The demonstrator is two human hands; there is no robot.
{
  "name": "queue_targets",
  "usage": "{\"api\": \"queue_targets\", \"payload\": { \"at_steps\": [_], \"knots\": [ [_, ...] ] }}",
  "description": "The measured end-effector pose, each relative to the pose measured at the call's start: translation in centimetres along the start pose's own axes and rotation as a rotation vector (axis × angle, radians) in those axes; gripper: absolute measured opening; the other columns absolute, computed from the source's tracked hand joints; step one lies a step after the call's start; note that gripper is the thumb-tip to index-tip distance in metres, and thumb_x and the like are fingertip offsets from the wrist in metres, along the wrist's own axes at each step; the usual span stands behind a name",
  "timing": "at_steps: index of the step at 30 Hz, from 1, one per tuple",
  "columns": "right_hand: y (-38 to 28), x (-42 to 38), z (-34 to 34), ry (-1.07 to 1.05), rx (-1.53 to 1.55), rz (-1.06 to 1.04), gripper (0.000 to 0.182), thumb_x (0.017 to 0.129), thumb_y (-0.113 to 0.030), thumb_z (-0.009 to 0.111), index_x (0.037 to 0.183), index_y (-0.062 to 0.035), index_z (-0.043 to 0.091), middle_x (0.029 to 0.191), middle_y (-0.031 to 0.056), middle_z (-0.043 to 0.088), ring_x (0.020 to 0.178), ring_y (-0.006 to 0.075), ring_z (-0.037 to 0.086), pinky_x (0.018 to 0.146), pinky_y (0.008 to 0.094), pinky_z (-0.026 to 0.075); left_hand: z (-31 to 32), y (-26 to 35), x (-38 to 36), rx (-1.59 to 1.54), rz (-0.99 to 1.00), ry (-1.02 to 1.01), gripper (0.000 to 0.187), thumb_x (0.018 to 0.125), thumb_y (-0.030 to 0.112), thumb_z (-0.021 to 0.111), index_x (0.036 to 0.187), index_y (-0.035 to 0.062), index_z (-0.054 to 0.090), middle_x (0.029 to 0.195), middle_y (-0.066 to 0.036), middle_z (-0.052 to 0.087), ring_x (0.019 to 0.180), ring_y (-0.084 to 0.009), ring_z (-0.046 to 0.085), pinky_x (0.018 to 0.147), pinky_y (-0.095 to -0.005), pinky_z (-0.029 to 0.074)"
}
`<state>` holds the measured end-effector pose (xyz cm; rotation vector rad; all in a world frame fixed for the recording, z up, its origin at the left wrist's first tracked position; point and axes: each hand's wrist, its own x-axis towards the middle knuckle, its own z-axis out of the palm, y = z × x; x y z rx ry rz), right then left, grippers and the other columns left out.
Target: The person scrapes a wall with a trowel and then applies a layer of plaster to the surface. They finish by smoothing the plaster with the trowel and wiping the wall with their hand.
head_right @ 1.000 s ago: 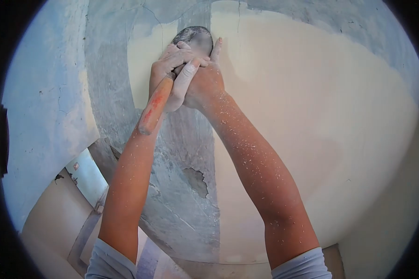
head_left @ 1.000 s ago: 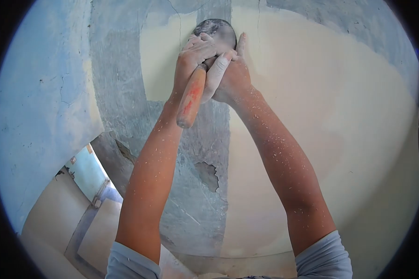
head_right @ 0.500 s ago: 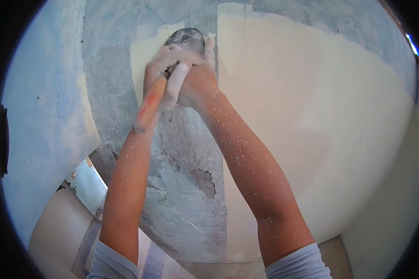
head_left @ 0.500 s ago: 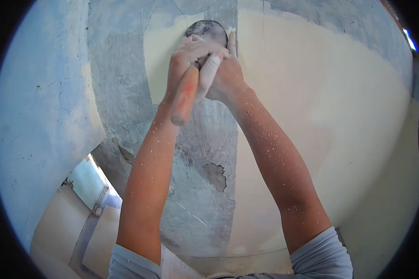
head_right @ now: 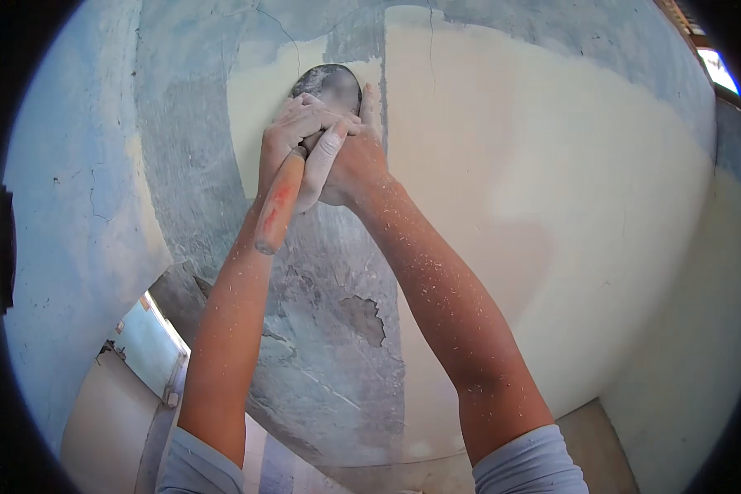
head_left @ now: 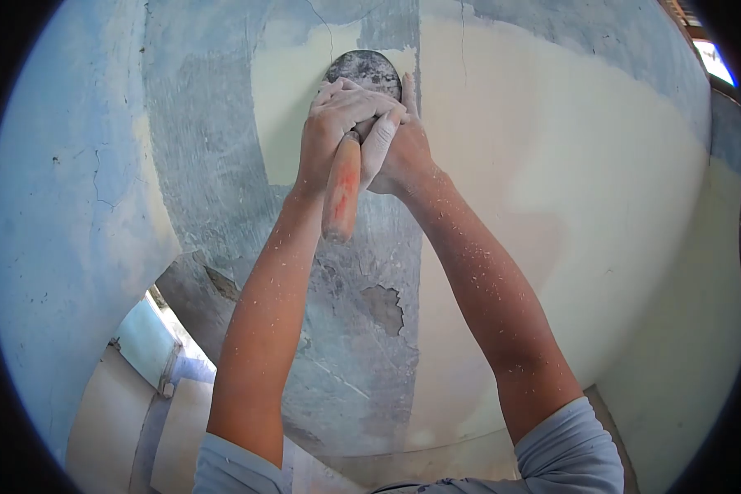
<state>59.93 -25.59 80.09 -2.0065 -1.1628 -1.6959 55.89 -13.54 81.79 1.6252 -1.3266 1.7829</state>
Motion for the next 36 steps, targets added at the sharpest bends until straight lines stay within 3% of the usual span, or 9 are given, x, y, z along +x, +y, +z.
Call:
{"api": "queue_targets", "payload": {
  "at_steps": [5, 7, 11, 14, 21, 25, 32, 34, 36],
  "knots": [
    [1.2, 5.2, -1.8, -0.031, -0.124, 0.012, 0.065, 0.092, -0.048, 0.062, 0.152, -0.0237, 0.058, 0.159, 0.0057, 0.056, 0.15, 0.0282, 0.047, 0.128, 0.0716, 0.008, -1.0, -1.8, 4.3, 0.076, 0.012, -0.073, 0.018, 0.097, 0.011, 0.061, 0.097, 0.0056, 0.078, 0.1, -0.012, 0.078, 0.097, -0.0267, 0.068, 0.101, -0.0399, 0.048],
    [1.1, 5.4, -1.9, 0.019, -0.102, 0.028, 0.063, 0.082, -0.05, 0.073, 0.135, -0.0173, 0.068, 0.141, 0.01, 0.068, 0.139, 0.0341, 0.056, 0.129, 0.0672, 0.015, -0.9, -1.4, 4.3, -0.043, -0.123, -0.02, 0.017, 0.096, 0.011, 0.062, 0.095, 0.0053, 0.079, 0.099, -0.012, 0.077, 0.096, -0.0257, 0.067, 0.1, -0.0396, 0.049],
    [0.6, 0.5, 0.1, 0.101, 0.028, -0.058, 0.069, 0.092, -0.047, 0.063, 0.155, -0.0207, 0.055, 0.162, 0.004, 0.053, 0.155, 0.0259, 0.041, 0.13, 0.0687, 0.006, -0.9, 0.0, 0.9, 0.048, 0.006, -0.077, 0.017, 0.092, 0.012, 0.064, 0.093, 0.0078, 0.08, 0.095, -0.008, 0.079, 0.097, -0.0239, 0.07, 0.101, -0.0411, 0.048],
    [1.0, 0.9, 0.5, 0.061, -0.023, -0.025, 0.07, 0.092, -0.048, 0.062, 0.157, -0.0216, 0.053, 0.163, 0.0029, 0.051, 0.156, 0.0237, 0.039, 0.13, 0.0676, 0.005, -0.5, -0.7, 0.9, 0.01, -0.004, -0.013, 0.009, 0.086, 0.014, 0.069, 0.085, 0.0109, 0.077, 0.091, -0.009, 0.078, 0.092, -0.0265, 0.071, 0.103, -0.0389, 0.046],
    [1.8, 5.5, -2.2, -0.05, -0.132, 0.002, 0.073, 0.09, -0.051, 0.064, 0.157, -0.0237, 0.052, 0.159, 0.0034, 0.055, 0.152, 0.0252, 0.045, 0.129, 0.0701, 0.007, -1.5, -0.9, 5.2, -0.015, -0.12, -0.118, 0.022, 0.095, 0.018, 0.062, 0.095, 0.0037, 0.079, 0.098, -0.012, 0.079, 0.099, -0.0257, 0.07, 0.101, -0.0363, 0.049],
    [1.0, 0.4, 1.5, 0.223, 0.008, -0.092, 0.08, 0.088, -0.053, 0.065, 0.16, -0.0208, 0.05, 0.162, 0.0066, 0.052, 0.153, 0.0255, 0.044, 0.129, 0.0711, 0.005, 0.3, -0.8, -0.2, 0.03, 0.057, 0.015, 0.011, 0.086, 0.015, 0.071, 0.092, 0.0102, 0.079, 0.086, -0.007, 0.077, 0.088, -0.0276, 0.071, 0.1, -0.0389, 0.047],
    [1.9, 7.8, -3.0, -0.157, -0.284, 0.066, 0.066, 0.086, -0.053, 0.068, 0.147, -0.0277, 0.061, 0.152, 0.0001, 0.063, 0.15, 0.0225, 0.047, 0.131, 0.0651, 0.008, -1.3, -1.9, 7.3, -0.168, -0.226, -0.081, 0.015, 0.088, 0.018, 0.069, 0.087, 0.0078, 0.08, 0.09, -0.015, 0.077, 0.09, -0.0303, 0.071, 0.098, -0.0401, 0.049],
    [2.3, 5.8, -1.3, 0.103, -0.159, -0.059, 0.067, 0.08, -0.048, 0.074, 0.138, -0.0147, 0.068, 0.145, 0.0077, 0.066, 0.143, 0.0305, 0.051, 0.129, 0.0673, 0.015, -0.7, -2.1, 4.7, -0.11, -0.131, -0.06, 0.016, 0.09, 0.017, 0.067, 0.09, 0.0074, 0.079, 0.094, -0.012, 0.078, 0.096, -0.0279, 0.07, 0.1, -0.0399, 0.048],
    [1.7, 2.2, 0.9, 0.129, -0.156, -0.063, 0.068, 0.093, -0.048, 0.062, 0.155, -0.0218, 0.056, 0.16, 0.0037, 0.056, 0.153, 0.0215, 0.044, 0.131, 0.0656, 0.003, -0.2, -2.3, 1.6, -0.001, 0.019, -0.024, 0.016, 0.092, 0.016, 0.065, 0.093, 0.0091, 0.079, 0.098, -0.009, 0.079, 0.102, -0.0246, 0.069, 0.104, -0.0402, 0.046]
  ]
}}
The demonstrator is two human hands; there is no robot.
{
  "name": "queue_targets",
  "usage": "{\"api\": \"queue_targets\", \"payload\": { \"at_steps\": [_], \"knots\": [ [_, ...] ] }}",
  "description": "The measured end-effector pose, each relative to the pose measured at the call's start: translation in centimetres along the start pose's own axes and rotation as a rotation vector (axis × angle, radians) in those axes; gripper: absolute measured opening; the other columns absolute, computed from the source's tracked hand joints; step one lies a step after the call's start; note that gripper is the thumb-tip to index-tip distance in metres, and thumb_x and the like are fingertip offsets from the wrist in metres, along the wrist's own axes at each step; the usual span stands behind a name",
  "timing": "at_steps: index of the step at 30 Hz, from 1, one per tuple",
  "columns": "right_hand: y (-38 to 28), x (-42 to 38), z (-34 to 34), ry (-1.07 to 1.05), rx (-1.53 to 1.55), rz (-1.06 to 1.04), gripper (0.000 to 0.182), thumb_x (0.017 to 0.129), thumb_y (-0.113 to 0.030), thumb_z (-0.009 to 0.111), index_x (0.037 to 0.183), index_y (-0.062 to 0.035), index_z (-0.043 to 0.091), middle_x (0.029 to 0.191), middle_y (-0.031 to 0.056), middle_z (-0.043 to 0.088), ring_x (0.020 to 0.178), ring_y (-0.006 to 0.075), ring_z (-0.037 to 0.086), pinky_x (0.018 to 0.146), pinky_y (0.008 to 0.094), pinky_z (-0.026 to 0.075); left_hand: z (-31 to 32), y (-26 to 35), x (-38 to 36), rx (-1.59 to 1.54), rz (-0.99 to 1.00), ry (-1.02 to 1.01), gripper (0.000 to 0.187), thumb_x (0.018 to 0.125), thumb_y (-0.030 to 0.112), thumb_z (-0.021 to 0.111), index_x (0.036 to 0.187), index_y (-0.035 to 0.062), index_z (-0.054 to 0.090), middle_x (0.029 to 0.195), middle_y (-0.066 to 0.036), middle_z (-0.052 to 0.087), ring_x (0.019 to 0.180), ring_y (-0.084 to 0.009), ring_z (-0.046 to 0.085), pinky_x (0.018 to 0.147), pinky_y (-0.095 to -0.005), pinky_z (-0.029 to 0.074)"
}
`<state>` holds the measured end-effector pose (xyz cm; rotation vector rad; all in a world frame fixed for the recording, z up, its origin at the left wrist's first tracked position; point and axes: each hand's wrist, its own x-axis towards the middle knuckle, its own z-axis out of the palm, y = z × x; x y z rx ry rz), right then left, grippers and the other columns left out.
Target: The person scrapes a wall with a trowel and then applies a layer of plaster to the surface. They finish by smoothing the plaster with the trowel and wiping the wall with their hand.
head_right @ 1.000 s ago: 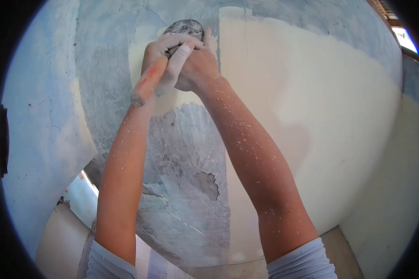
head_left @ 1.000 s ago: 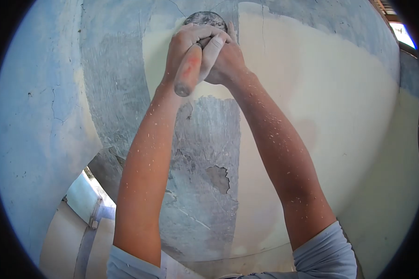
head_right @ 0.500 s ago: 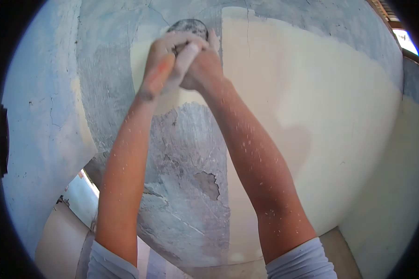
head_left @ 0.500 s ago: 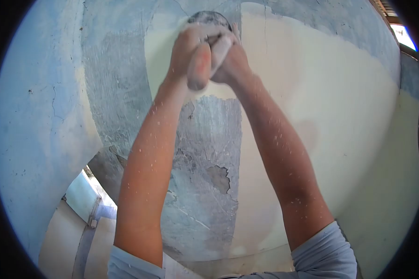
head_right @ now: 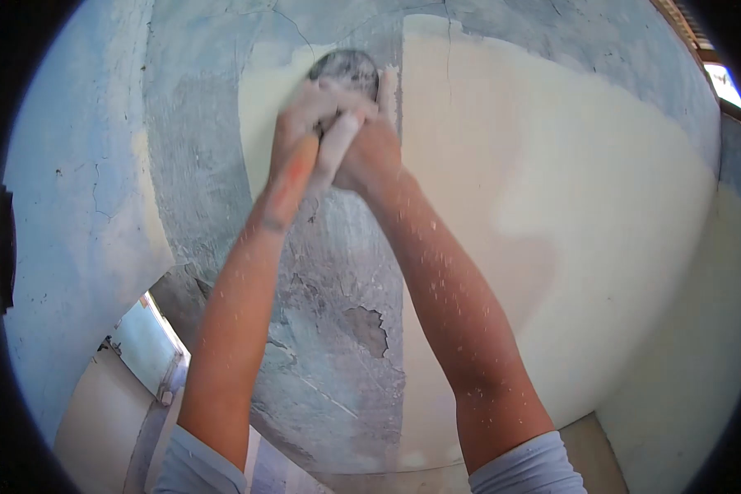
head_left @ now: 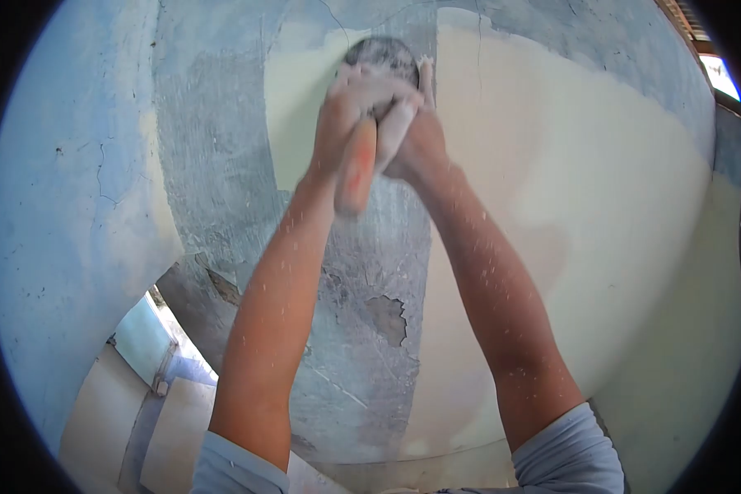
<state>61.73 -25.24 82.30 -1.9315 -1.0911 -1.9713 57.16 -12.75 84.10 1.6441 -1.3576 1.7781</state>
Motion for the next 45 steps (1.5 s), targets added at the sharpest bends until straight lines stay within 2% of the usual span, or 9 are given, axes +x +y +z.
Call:
{"api": "queue_targets", "payload": {
  "at_steps": [6, 10, 14, 27, 29, 36, 41, 43, 45],
  "knots": [
    [1.1, 1.6, -0.1, -0.036, 0.024, -0.03, 0.077, 0.09, -0.051, 0.063, 0.16, -0.0211, 0.049, 0.165, 0.003, 0.049, 0.156, 0.0232, 0.041, 0.132, 0.0651, 0.001, -0.3, 0.2, 1.2, 0.036, -0.033, -0.017, 0.018, 0.093, 0.017, 0.064, 0.094, 0.0087, 0.08, 0.1, -0.01, 0.079, 0.099, -0.0249, 0.068, 0.104, -0.0392, 0.046],
    [0.9, 6.6, -4.0, -0.42, -0.096, 0.085, 0.074, 0.091, -0.051, 0.061, 0.159, -0.0229, 0.051, 0.164, 0.003, 0.051, 0.153, 0.0242, 0.044, 0.133, 0.0638, 0.004, -0.8, -1.1, 5.1, -0.156, -0.225, -0.075, 0.019, 0.094, 0.017, 0.063, 0.096, 0.0068, 0.079, 0.097, -0.01, 0.078, 0.096, -0.0264, 0.066, 0.097, -0.0368, 0.049],
    [0.7, 0.9, 0.8, 0.012, 0.172, 0.009, 0.076, 0.09, -0.049, 0.062, 0.159, -0.0199, 0.05, 0.164, 0.007, 0.051, 0.155, 0.0239, 0.042, 0.134, 0.0585, 0.005, -0.3, 0.7, 0.8, 0.05, -0.039, 0.002, 0.01, 0.087, 0.016, 0.07, 0.089, 0.0108, 0.079, 0.092, -0.008, 0.078, 0.095, -0.027, 0.072, 0.102, -0.0404, 0.047],
    [-0.5, 4.0, -2.4, -0.221, 0.031, 0.024, 0.063, 0.09, -0.044, 0.064, 0.148, -0.0214, 0.061, 0.153, 0.0045, 0.061, 0.15, 0.0233, 0.048, 0.134, 0.0551, 0.016, -1.8, 0.4, 2.5, -0.008, -0.144, -0.053, 0.017, 0.094, 0.017, 0.067, 0.1, 0.0084, 0.08, 0.099, -0.01, 0.076, 0.102, -0.0258, 0.063, 0.097, -0.036, 0.049],
    [-0.4, 1.7, 0.4, 0.093, 0.08, -0.044, 0.06, 0.089, -0.043, 0.064, 0.145, -0.0204, 0.064, 0.151, 0.0034, 0.063, 0.149, 0.0227, 0.05, 0.134, 0.055, 0.016, -1.5, 1.2, 0.5, 0.089, -0.101, -0.043, 0.017, 0.095, 0.015, 0.066, 0.1, 0.0082, 0.08, 0.099, -0.009, 0.076, 0.102, -0.025, 0.066, 0.096, -0.0352, 0.049],
    [-0.7, -0.1, 1.2, 0.077, 0.103, -0.069, 0.071, 0.088, -0.046, 0.065, 0.152, -0.0164, 0.055, 0.157, 0.0061, 0.058, 0.151, 0.022, 0.048, 0.134, 0.0497, 0.015, -1.1, 0.7, -0.8, 0.018, -0.037, -0.015, 0.01, 0.086, 0.014, 0.071, 0.091, 0.011, 0.08, 0.091, -0.008, 0.078, 0.087, -0.0246, 0.069, 0.096, -0.0376, 0.049],
    [-0.7, 6.2, -4.2, -0.351, 0.102, 0.132, 0.071, 0.088, -0.045, 0.064, 0.152, -0.0159, 0.054, 0.152, 0.0079, 0.062, 0.145, 0.0238, 0.052, 0.133, 0.05, 0.02, -2.1, -0.7, 4.6, -0.205, -0.153, -0.093, 0.017, 0.093, 0.015, 0.066, 0.097, 0.0054, 0.08, 0.099, -0.01, 0.077, 0.094, -0.0251, 0.065, 0.096, -0.0349, 0.048],
    [0.0, 4.0, -0.8, -0.005, 0.111, 0.002, 0.071, 0.088, -0.044, 0.064, 0.153, -0.0162, 0.054, 0.152, 0.0062, 0.062, 0.146, 0.024, 0.052, 0.132, 0.0509, 0.02, -2.0, 0.3, 2.9, -0.02, -0.072, -0.068, 0.018, 0.095, 0.015, 0.064, 0.096, 0.0057, 0.08, 0.101, -0.012, 0.077, 0.095, -0.0249, 0.065, 0.098, -0.0332, 0.048],
    [-1.6, 0.0, 0.0, 0.021, 0.146, -0.02, 0.072, 0.089, -0.046, 0.064, 0.154, -0.0167, 0.054, 0.158, 0.0065, 0.057, 0.153, 0.0235, 0.045, 0.133, 0.0502, 0.017, -1.4, 1.0, -1.1, 0.033, -0.029, -0.039, 0.015, 0.093, 0.013, 0.065, 0.094, 0.0061, 0.079, 0.1, -0.009, 0.078, 0.097, -0.0235, 0.065, 0.098, -0.0357, 0.047]
  ]
}}
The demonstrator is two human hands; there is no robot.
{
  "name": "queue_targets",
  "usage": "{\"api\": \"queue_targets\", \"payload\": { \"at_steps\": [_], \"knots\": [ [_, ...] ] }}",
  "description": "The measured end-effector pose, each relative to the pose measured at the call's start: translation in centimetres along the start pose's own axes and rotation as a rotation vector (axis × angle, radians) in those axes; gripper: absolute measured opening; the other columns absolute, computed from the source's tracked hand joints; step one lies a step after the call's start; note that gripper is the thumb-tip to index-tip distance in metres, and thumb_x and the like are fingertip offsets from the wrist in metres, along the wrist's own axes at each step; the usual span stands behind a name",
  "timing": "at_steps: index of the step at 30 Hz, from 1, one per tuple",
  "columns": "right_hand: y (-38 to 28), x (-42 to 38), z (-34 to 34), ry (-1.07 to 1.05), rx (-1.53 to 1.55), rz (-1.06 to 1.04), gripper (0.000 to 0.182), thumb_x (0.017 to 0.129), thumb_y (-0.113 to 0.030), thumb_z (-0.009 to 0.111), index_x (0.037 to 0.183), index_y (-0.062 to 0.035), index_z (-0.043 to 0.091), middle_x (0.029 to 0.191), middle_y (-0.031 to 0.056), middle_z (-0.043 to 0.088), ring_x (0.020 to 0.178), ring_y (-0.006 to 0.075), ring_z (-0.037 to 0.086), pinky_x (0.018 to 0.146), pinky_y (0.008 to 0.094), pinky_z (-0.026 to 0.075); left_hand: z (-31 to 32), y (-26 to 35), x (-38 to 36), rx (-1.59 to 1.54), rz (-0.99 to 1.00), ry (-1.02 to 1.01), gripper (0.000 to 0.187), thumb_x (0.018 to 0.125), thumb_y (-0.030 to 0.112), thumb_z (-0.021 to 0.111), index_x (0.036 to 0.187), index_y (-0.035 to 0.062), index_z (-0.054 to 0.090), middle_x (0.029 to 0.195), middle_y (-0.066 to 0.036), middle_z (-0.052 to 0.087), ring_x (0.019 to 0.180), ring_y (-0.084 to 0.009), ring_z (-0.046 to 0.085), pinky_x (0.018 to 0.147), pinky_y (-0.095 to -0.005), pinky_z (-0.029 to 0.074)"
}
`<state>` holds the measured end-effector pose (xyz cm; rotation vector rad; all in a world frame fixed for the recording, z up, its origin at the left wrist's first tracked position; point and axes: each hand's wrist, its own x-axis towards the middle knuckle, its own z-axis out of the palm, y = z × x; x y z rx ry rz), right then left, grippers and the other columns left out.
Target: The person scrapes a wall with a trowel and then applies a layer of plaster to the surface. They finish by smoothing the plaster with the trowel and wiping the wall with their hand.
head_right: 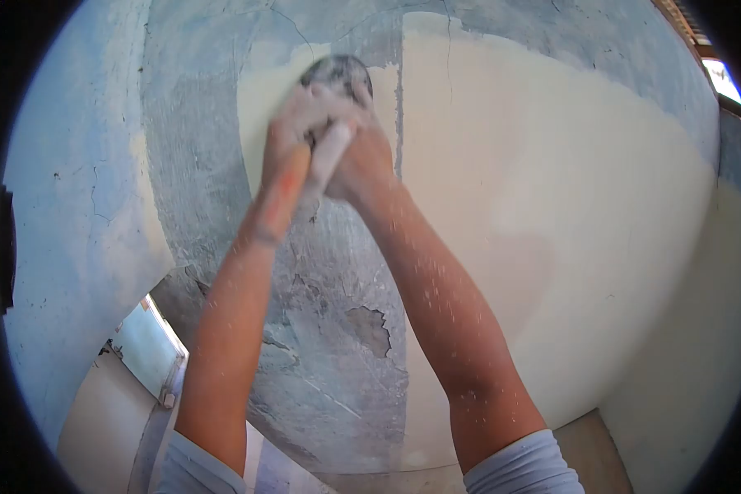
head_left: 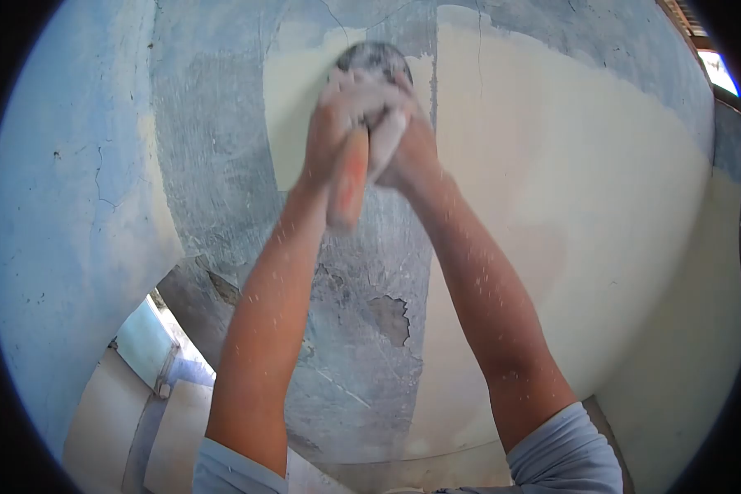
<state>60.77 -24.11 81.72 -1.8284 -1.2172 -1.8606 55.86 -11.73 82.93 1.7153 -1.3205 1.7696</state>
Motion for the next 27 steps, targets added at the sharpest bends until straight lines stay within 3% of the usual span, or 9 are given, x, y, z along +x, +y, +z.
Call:
{"api": "queue_targets", "payload": {
  "at_steps": [3, 6, 8, 9, 12, 16, 20, 23, 27],
  "knots": [
    [-0.6, -2.5, 1.2, -0.04, -0.004, -0.011, 0.071, 0.089, -0.048, 0.065, 0.153, -0.0168, 0.056, 0.166, 0.0071, 0.048, 0.157, 0.0226, 0.039, 0.134, 0.0498, 0.014, 1.0, -0.2, -2.5, 0.008, 0.021, 0.053, 0.01, 0.085, 0.017, 0.072, 0.09, 0.0132, 0.08, 0.092, -0.006, 0.079, 0.092, -0.0286, 0.071, 0.103, -0.037, 0.047],
    [1.5, 2.0, 0.2, 0.075, -0.016, -0.053, 0.064, 0.089, -0.047, 0.065, 0.147, -0.0203, 0.061, 0.153, 0.0008, 0.06, 0.147, 0.0218, 0.05, 0.132, 0.0497, 0.021, 0.1, -1.0, 1.8, 0.042, 0.027, 0.064, 0.014, 0.088, 0.018, 0.069, 0.092, 0.0109, 0.08, 0.094, -0.009, 0.08, 0.092, -0.0274, 0.073, 0.098, -0.038, 0.051],
    [2.1, 6.2, -2.3, -0.113, -0.069, -0.001, 0.059, 0.088, -0.045, 0.066, 0.143, -0.0217, 0.063, 0.143, 0.0006, 0.066, 0.141, 0.0212, 0.054, 0.13, 0.0495, 0.025, -0.6, -2.5, 5.3, -0.125, -0.067, -0.01, 0.019, 0.095, 0.019, 0.067, 0.099, 0.006, 0.08, 0.1, -0.011, 0.078, 0.099, -0.0241, 0.069, 0.1, -0.0344, 0.049],
    [1.6, 7.4, -3.5, -0.237, -0.087, 0.08, 0.057, 0.087, -0.042, 0.067, 0.141, -0.0235, 0.064, 0.142, 0.0004, 0.067, 0.141, 0.0204, 0.054, 0.13, 0.0497, 0.025, -1.4, -1.5, 6.3, -0.286, -0.302, -0.084, 0.021, 0.095, 0.02, 0.067, 0.102, 0.0047, 0.08, 0.1, -0.009, 0.078, 0.101, -0.0215, 0.067, 0.098, -0.0347, 0.05],
    [1.1, 5.4, -2.6, -0.155, -0.016, 0.064, 0.057, 0.087, -0.042, 0.068, 0.14, -0.0211, 0.065, 0.143, 0.0015, 0.066, 0.141, 0.0215, 0.054, 0.13, 0.0505, 0.025, -0.8, -1.3, 4.5, -0.125, -0.094, -0.026, 0.019, 0.096, 0.018, 0.065, 0.099, 0.0054, 0.08, 0.1, -0.009, 0.077, 0.1, -0.0221, 0.067, 0.099, -0.034, 0.049],
    [-0.7, -1.9, 1.1, -0.035, -0.073, -0.031, 0.069, 0.093, -0.046, 0.059, 0.156, -0.0184, 0.054, 0.162, 0.0038, 0.053, 0.159, 0.0204, 0.035, 0.135, 0.0488, 0.015, 0.4, 0.0, -1.8, -0.052, -0.01, 0.007, 0.014, 0.089, 0.013, 0.067, 0.094, 0.0076, 0.079, 0.097, -0.005, 0.077, 0.099, -0.0239, 0.063, 0.097, -0.0369, 0.048],
    [0.9, 2.2, 0.6, -0.034, -0.016, -0.007, 0.069, 0.09, -0.05, 0.061, 0.152, -0.0201, 0.058, 0.16, 0.0035, 0.056, 0.155, 0.0209, 0.04, 0.133, 0.0487, 0.019, -0.8, -0.8, 1.2, -0.072, -0.067, -0.012, 0.02, 0.093, 0.015, 0.064, 0.099, 0.006, 0.08, 0.1, -0.01, 0.079, 0.103, -0.0227, 0.068, 0.101, -0.0357, 0.048],
    [0.5, 7.9, -4.1, -0.357, -0.122, 0.117, 0.064, 0.086, -0.045, 0.068, 0.144, -0.0186, 0.063, 0.15, 0.0037, 0.063, 0.147, 0.0207, 0.05, 0.13, 0.0494, 0.025, -1.6, -2.3, 6.1, -0.232, -0.195, -0.052, 0.022, 0.095, 0.017, 0.064, 0.103, 0.0053, 0.081, 0.098, -0.01, 0.077, 0.103, -0.0221, 0.069, 0.099, -0.0341, 0.05],
    [0.7, 4.5, -1.3, -0.111, -0.014, 0.038, 0.065, 0.088, -0.044, 0.066, 0.147, -0.0178, 0.062, 0.153, 0.0039, 0.061, 0.15, 0.0216, 0.048, 0.133, 0.048, 0.019, -0.9, -1.2, 3.3, -0.074, -0.113, 0.013, 0.019, 0.092, 0.014, 0.065, 0.097, 0.0049, 0.08, 0.098, -0.01, 0.078, 0.1, -0.0236, 0.069, 0.099, -0.0342, 0.049]
  ]
}}
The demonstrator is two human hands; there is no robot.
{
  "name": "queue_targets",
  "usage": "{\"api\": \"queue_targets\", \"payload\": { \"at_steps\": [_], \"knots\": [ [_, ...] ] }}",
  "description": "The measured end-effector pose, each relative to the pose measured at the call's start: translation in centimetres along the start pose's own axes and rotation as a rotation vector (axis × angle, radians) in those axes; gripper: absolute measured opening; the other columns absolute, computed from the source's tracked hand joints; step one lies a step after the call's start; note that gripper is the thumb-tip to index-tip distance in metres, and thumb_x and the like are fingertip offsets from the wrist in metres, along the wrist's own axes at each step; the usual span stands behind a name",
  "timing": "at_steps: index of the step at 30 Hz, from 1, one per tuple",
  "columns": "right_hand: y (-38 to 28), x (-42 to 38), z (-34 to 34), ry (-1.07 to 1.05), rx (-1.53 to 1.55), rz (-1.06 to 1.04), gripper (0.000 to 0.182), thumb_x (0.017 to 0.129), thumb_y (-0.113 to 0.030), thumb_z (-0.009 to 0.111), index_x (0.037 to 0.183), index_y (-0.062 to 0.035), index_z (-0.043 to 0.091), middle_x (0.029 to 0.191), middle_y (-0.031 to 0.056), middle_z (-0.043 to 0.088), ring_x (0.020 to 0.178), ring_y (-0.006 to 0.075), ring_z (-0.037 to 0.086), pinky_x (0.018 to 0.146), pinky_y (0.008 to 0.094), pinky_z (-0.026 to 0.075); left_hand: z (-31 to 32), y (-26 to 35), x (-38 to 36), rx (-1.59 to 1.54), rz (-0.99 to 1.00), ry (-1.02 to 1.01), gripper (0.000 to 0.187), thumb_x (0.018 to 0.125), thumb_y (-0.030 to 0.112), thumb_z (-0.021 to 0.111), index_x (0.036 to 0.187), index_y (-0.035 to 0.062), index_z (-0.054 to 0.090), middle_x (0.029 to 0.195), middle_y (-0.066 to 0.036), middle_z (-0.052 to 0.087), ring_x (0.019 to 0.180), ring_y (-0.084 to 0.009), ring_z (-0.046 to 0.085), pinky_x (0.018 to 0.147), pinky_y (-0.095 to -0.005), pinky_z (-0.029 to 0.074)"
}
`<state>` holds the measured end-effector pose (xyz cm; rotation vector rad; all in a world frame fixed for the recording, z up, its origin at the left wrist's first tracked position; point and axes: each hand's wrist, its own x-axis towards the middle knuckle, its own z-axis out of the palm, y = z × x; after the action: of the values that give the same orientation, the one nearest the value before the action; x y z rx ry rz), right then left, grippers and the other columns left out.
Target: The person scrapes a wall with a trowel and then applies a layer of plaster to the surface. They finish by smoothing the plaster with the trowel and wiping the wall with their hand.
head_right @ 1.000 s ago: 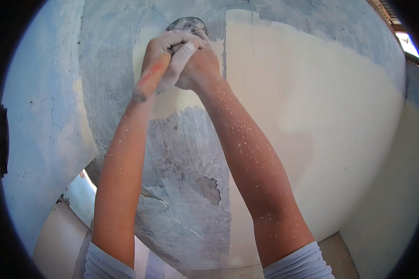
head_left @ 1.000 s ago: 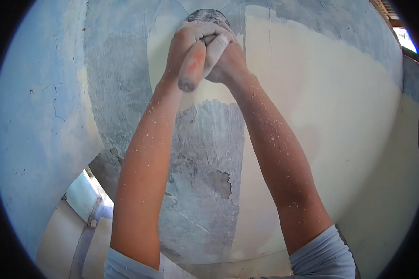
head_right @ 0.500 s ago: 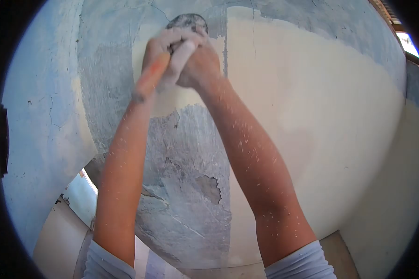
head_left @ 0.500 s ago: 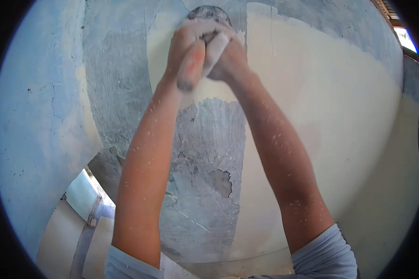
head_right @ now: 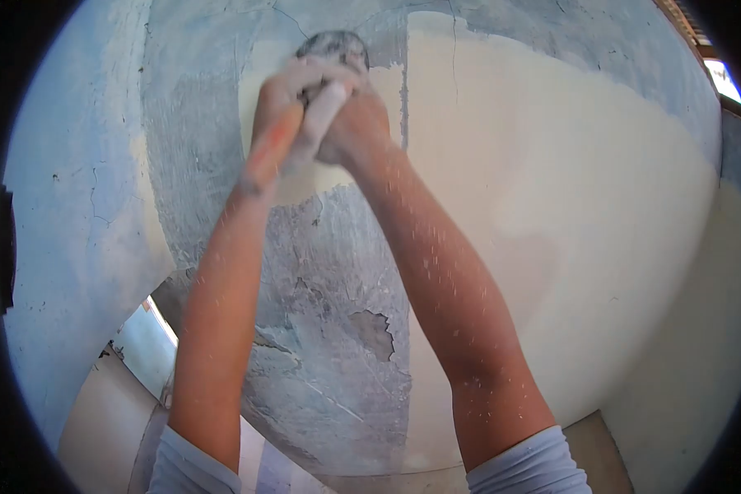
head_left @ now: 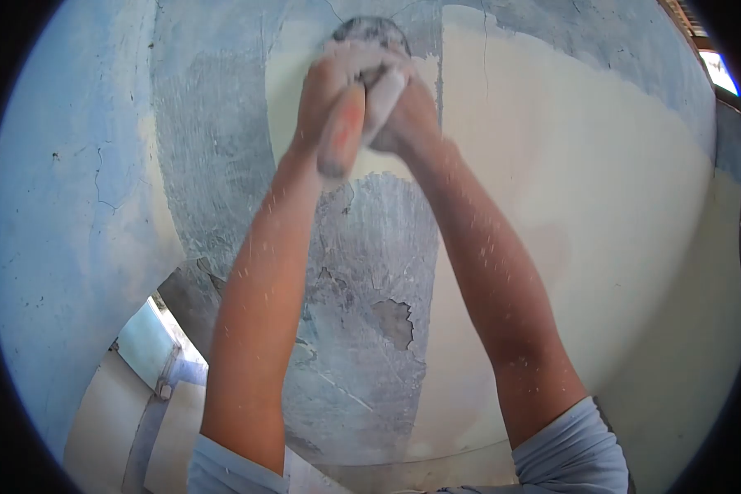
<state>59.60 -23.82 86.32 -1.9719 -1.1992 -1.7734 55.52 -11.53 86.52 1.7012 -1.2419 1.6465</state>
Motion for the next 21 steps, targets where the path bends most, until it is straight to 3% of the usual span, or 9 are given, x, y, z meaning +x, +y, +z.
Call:
{"api": "queue_targets", "payload": {
  "at_steps": [2, 4, 6, 8, 12, 14, 18, 20, 21],
  "knots": [
    [-0.7, -4.3, 3.4, 0.182, 0.025, -0.081, 0.068, 0.09, -0.044, 0.064, 0.152, -0.0163, 0.058, 0.155, 0.0045, 0.06, 0.154, 0.0218, 0.044, 0.134, 0.0476, 0.017, 0.4, 0.4, -4.1, 0.129, 0.084, -0.011, 0.016, 0.089, 0.011, 0.065, 0.094, 0.0063, 0.079, 0.098, -0.009, 0.079, 0.096, -0.0237, 0.068, 0.098, -0.0357, 0.049],
    [-1.1, -5.9, 3.3, 0.192, 0.055, -0.104, 0.072, 0.084, -0.041, 0.072, 0.148, -0.0117, 0.059, 0.156, 0.0088, 0.059, 0.152, 0.0264, 0.047, 0.132, 0.0492, 0.024, 0.9, 0.2, -5.2, 0.09, 0.175, 0.025, 0.015, 0.087, 0.01, 0.066, 0.093, 0.0076, 0.08, 0.097, -0.007, 0.079, 0.093, -0.0231, 0.065, 0.095, -0.0374, 0.049],
    [-0.7, -5.4, 3.2, 0.135, 0.036, -0.095, 0.071, 0.083, -0.041, 0.072, 0.146, -0.0122, 0.061, 0.152, 0.0099, 0.061, 0.149, 0.0269, 0.05, 0.131, 0.0489, 0.027, 0.8, -0.2, -4.7, 0.096, 0.18, 0.003, 0.014, 0.086, 0.009, 0.067, 0.093, 0.0074, 0.079, 0.094, -0.007, 0.079, 0.091, -0.0229, 0.063, 0.093, -0.0376, 0.049],
    [0.2, -2.3, 2.4, 0.09, -0.04, -0.071, 0.062, 0.091, -0.043, 0.063, 0.147, -0.0167, 0.063, 0.153, 0.0037, 0.061, 0.153, 0.021, 0.044, 0.133, 0.0476, 0.019, 0.6, -0.3, -2.4, 0.075, 0.102, 0.023, 0.015, 0.09, 0.01, 0.067, 0.095, 0.0071, 0.08, 0.095, -0.008, 0.078, 0.094, -0.0227, 0.063, 0.093, -0.0363, 0.049],
    [0.6, 0.4, 0.1, -0.044, -0.142, -0.056, 0.057, 0.086, -0.04, 0.068, 0.139, -0.0205, 0.068, 0.153, 0.0031, 0.062, 0.149, 0.0222, 0.048, 0.133, 0.0481, 0.021, 0.2, -1.2, 0.2, 0.057, 0.122, 0.044, 0.017, 0.093, 0.013, 0.066, 0.098, 0.0061, 0.081, 0.096, -0.009, 0.075, 0.092, -0.023, 0.061, 0.091, -0.0346, 0.049],
    [1.1, -1.6, 2.8, 0.116, -0.089, -0.095, 0.062, 0.087, -0.043, 0.065, 0.146, -0.0209, 0.064, 0.156, 0.0029, 0.059, 0.153, 0.0211, 0.044, 0.133, 0.0477, 0.02, 0.8, 0.0, -1.4, 0.059, 0.046, 0.093, 0.013, 0.086, 0.017, 0.071, 0.091, 0.0083, 0.079, 0.087, -0.01, 0.076, 0.088, -0.0295, 0.066, 0.096, -0.0398, 0.048],
    [-1.3, -6.2, 3.5, 0.157, 0.07, -0.07, 0.069, 0.084, -0.039, 0.07, 0.148, -0.0146, 0.06, 0.155, 0.0089, 0.059, 0.148, 0.0262, 0.049, 0.131, 0.0494, 0.024, 1.2, -0.1, -5.3, 0.039, 0.137, 0.069, 0.011, 0.085, 0.018, 0.072, 0.091, 0.0102, 0.078, 0.087, -0.007, 0.077, 0.089, -0.0282, 0.067, 0.097, -0.0413, 0.048],
    [-1.2, -5.7, 3.2, 0.175, 0.121, -0.062, 0.071, 0.083, -0.037, 0.072, 0.147, -0.0113, 0.059, 0.155, 0.0118, 0.059, 0.145, 0.0291, 0.053, 0.13, 0.0502, 0.027, 0.7, 0.2, -5.2, 0.082, 0.117, -0.035, 0.017, 0.092, 0.013, 0.065, 0.098, 0.0071, 0.081, 0.098, -0.009, 0.079, 0.097, -0.0256, 0.064, 0.097, -0.0372, 0.049],
    [-0.7, -4.2, 2.8, 0.115, -0.004, -0.067, 0.07, 0.085, -0.041, 0.068, 0.15, -0.0165, 0.059, 0.157, 0.0073, 0.057, 0.151, 0.024, 0.046, 0.132, 0.0492, 0.024, 0.6, 0.1, -4.1, 0.075, 0.078, 0.017, 0.015, 0.089, 0.016, 0.068, 0.095, 0.0094, 0.081, 0.094, -0.01, 0.079, 0.093, -0.0251, 0.068, 0.098, -0.0376, 0.049]
  ]
}}
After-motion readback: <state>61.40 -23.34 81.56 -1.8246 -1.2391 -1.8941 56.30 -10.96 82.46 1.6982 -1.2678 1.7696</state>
